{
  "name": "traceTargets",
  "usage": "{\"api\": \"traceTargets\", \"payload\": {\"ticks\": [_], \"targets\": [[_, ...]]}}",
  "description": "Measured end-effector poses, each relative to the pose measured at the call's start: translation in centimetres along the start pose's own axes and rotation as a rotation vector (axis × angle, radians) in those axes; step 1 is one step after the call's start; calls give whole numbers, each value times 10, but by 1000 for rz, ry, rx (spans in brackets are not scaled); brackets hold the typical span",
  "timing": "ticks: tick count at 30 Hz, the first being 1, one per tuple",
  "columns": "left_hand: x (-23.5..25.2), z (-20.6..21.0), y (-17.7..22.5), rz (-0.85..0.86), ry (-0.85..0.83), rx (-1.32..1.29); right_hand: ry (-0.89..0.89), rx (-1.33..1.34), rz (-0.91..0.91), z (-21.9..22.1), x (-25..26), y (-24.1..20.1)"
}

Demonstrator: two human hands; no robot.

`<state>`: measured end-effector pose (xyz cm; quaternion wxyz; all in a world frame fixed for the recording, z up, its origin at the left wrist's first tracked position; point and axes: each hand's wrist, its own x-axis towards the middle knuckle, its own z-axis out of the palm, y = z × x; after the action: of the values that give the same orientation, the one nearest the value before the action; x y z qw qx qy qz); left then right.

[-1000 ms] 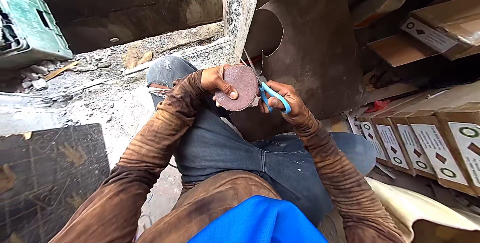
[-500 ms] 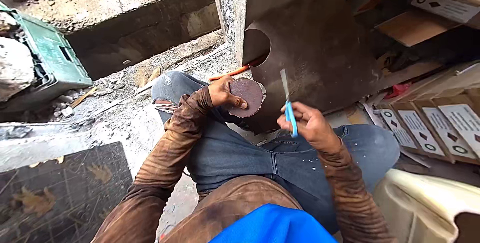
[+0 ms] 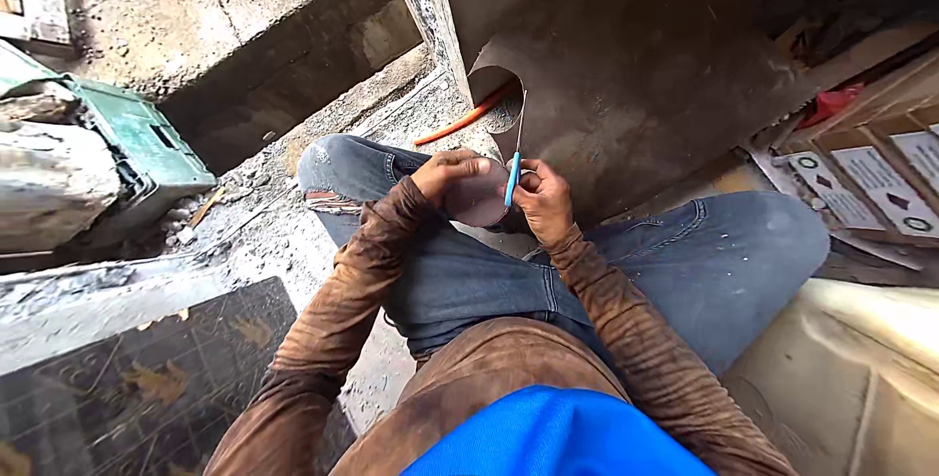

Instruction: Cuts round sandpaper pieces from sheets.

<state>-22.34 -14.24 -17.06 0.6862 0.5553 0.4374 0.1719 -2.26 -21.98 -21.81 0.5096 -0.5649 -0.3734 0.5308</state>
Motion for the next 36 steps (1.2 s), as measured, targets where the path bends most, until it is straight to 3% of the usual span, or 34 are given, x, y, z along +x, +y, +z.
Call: {"api": "traceTargets", "payload": {"ticks": [2,7,11,17,22,28,36], "targets": [[17,0,0,-105,44,-8,7,-76,-36,1,0,4],[41,6,1,-186,89,93,17,-138,-95,-1,0,11],[43,10,3,-49,104,101,-44,-127,-108,-8,0,6],[28,1,-2,37,121,-73,-323,-328,-57,-65,-3,-29],[7,3,10,-29,152,-56,-605,-66,143,-106,-28,-31],[24,-5,-5,-12,143,-244,-709,27,171,-71,-25,-21],[23,-4,-4,-90,110,-370,-671,22,60,-43,9,-8]]}}
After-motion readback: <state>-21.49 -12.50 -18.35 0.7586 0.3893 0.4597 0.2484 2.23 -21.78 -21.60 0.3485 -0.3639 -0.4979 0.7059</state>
